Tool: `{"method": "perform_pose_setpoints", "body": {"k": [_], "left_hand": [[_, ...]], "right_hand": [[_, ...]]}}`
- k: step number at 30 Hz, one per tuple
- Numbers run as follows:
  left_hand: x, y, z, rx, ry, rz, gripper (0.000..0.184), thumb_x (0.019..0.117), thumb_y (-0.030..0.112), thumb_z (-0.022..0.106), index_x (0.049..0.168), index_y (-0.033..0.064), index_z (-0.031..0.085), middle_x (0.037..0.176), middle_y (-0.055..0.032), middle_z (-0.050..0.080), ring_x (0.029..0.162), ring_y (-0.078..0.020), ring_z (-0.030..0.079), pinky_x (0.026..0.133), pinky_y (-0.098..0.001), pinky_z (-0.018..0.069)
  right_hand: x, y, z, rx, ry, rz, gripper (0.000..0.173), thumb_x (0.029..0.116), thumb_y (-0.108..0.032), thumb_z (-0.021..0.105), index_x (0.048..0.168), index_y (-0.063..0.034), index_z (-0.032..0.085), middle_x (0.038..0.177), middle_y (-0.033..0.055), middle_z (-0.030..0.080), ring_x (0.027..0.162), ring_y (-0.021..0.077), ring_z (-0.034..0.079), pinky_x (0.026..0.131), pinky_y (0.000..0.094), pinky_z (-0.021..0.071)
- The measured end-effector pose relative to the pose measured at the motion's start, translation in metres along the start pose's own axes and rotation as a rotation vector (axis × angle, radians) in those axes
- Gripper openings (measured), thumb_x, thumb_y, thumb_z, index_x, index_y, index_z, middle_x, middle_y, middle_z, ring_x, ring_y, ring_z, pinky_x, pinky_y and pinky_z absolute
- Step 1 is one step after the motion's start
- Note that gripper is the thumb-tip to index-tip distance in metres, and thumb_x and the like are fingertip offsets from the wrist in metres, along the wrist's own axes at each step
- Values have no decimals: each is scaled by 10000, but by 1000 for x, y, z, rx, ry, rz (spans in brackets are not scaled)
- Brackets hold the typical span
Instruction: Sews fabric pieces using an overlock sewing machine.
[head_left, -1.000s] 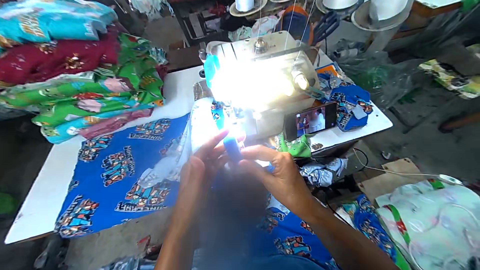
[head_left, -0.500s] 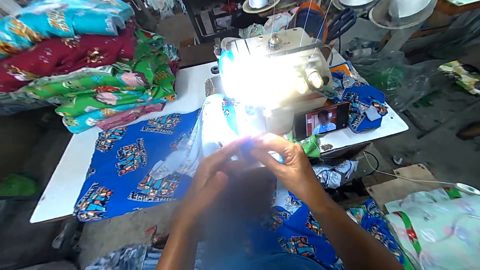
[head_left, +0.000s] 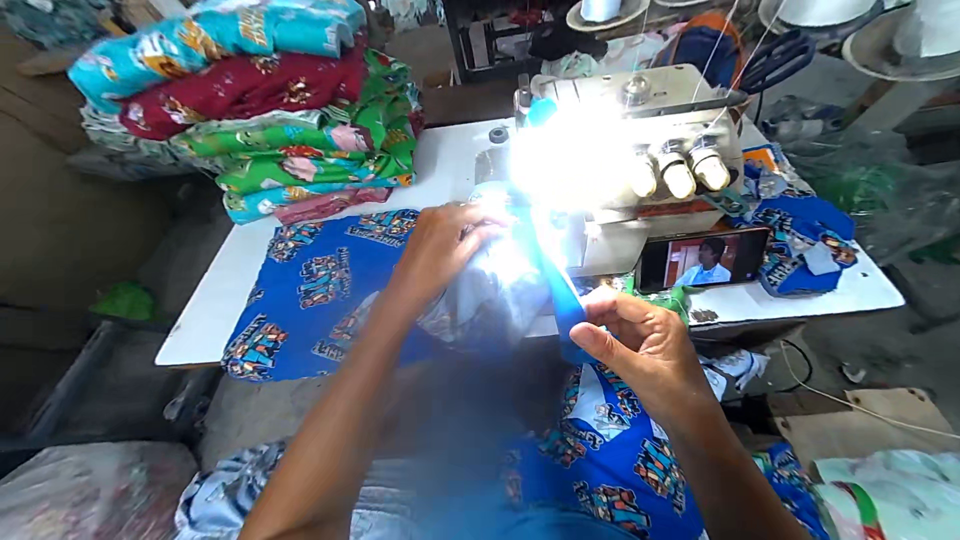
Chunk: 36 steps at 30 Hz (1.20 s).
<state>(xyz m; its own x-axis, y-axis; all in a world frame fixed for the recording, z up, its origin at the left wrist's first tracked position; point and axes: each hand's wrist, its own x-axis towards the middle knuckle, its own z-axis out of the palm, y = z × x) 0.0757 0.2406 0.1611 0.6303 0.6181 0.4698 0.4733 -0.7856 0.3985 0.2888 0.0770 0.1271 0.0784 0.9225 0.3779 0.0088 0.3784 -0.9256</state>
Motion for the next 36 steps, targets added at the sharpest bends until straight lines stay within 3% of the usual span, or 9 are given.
{"method": "perform_pose_setpoints", "body": {"k": [5, 9, 13, 16, 18, 21, 27, 32, 36], "left_hand": [[28, -13, -1, -1, -289, 97, 260, 889, 25, 709, 1146, 29, 746, 1077, -173, 712, 902, -262, 678, 828, -401, 549], [26, 3, -6, 115, -335, 109, 232, 920, -17, 664, 1141, -15, 732, 947, -189, 723, 892, -341, 697, 862, -481, 540], [7, 30, -13, 400, -334, 94, 165, 967, 60, 621, 1056, -7, 742, 950, -236, 658, 884, -424, 677, 716, -536, 556], [-16, 67, -21, 287, -364, 184, 137, 895, 163, 649, 879, 83, 760, 937, -108, 684, 838, -289, 679, 625, -462, 551], [-33, 100, -27, 105, -493, 287, 208, 949, 240, 582, 896, 161, 767, 913, 8, 715, 802, -133, 685, 634, -333, 555], [-45, 129, -36, -17, -614, 400, 295, 1035, 215, 487, 989, 100, 754, 886, -39, 712, 779, -152, 679, 617, -298, 521], [-26, 68, -62, 231, -638, 129, 226, 966, 350, 655, 1046, 172, 770, 894, -20, 706, 715, -193, 671, 611, -422, 554], [-19, 62, -56, 43, -630, 284, 170, 990, 288, 617, 953, 193, 753, 898, 84, 700, 796, -33, 643, 701, -211, 517], [-12, 63, -52, 49, -638, 263, 187, 993, 315, 605, 987, 192, 745, 898, 66, 673, 790, -34, 634, 684, -204, 512]], "right_hand": [[1, 4, 3, -20, 69, -13, 86, 892, -163, 770, 931, -100, 725, 868, -32, 718, 813, 37, 692, 763, 187, 592], [1, 8, 3, -22, 94, -57, 47, 890, -98, 757, 926, -83, 731, 865, -41, 714, 802, 22, 684, 773, 180, 589], [4, 7, 0, -18, 132, -53, 29, 926, -95, 714, 935, -100, 741, 863, -62, 714, 807, 10, 677, 781, 178, 583], [11, 5, 0, 28, 195, -37, 90, 985, -123, 660, 989, -119, 749, 901, -78, 716, 821, 2, 669, 768, 181, 575], [17, 1, 5, 12, 195, -37, 127, 1023, -143, 616, 1042, -99, 734, 929, -67, 720, 839, 6, 681, 772, 182, 584], [19, -5, 12, -128, 25, -33, 196, 1044, -182, 569, 988, -79, 726, 885, -60, 673, 786, -22, 627, 698, 147, 534], [13, 7, 0, -385, -373, -109, 271, 1019, -316, 602, 954, -109, 764, 868, -56, 666, 777, -26, 603, 676, 146, 501], [13, 4, 6, -449, -326, -156, 356, 902, -489, 715, 905, -134, 750, 852, -66, 670, 786, -13, 613, 660, 175, 494], [11, 1, 13, -552, -263, -147, 313, 872, -451, 744, 836, -142, 713, 782, -66, 654, 719, 20, 610, 630, 223, 474]]}}
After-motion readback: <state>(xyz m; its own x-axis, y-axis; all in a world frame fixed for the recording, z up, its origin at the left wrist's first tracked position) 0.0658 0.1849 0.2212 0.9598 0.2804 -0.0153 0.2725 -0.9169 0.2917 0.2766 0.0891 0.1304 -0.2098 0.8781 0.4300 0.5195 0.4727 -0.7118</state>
